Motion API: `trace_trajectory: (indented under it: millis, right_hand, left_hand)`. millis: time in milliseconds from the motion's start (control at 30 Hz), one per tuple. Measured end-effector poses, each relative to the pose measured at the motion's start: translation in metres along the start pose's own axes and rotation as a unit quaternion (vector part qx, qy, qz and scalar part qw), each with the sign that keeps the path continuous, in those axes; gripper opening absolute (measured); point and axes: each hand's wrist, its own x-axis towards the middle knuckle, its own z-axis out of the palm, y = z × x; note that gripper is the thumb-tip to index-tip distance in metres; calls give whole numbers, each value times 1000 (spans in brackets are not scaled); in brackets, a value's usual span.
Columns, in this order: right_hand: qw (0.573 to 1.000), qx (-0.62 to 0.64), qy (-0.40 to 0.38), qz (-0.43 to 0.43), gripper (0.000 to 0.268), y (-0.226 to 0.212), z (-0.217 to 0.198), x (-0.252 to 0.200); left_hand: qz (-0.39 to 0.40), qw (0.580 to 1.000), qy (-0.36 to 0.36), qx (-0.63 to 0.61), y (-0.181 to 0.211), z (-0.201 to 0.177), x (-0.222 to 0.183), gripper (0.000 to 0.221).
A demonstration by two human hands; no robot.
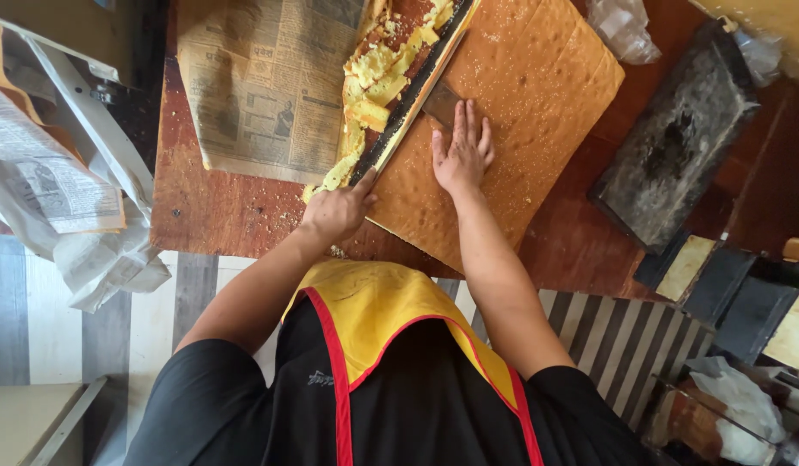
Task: The person trims the crusty edge off a large baked sponge cake sheet on a wooden work table using a long serrated knife, then uses a small rectangular board as a spacing guide to cut the sheet into a grid of square pieces, rotating and repositioning the cake between cuts.
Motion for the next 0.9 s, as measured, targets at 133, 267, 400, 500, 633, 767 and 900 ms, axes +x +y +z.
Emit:
trace_trajectory:
  millis: [133, 267, 400, 500, 633, 767, 900]
  right_hand:
    - [1000, -3, -13, 15, 72, -2, -1, 0]
    - [1000, 4, -10, 12, 72, -4, -3, -3]
    - [1000, 6, -14, 19, 72, -4, -3, -1]
    - [1000, -3, -17, 23, 71, -2, 1, 0]
    - [1000, -4, -11, 17, 71, -1, 2, -2]
    - [1000, -5, -5, 20, 70, -6, -3, -1]
    - [1000, 1, -9, 22, 70, -10, -9, -6]
  left_hand:
    - [-3, 1000, -22, -10, 15, -24, 14, 63]
    - [-3, 999, -13, -42, 25, -33, 35, 60]
    - [25, 999, 32, -23, 7, -5, 47, 59]
    - [42, 997, 53, -27, 12, -18, 15, 59]
    - [-52, 996, -65, -33, 16, -29, 4, 60]
    - [20, 999, 26, -33, 12, -15, 51, 60]
    - [35, 997, 61, -25, 15, -19, 57, 57]
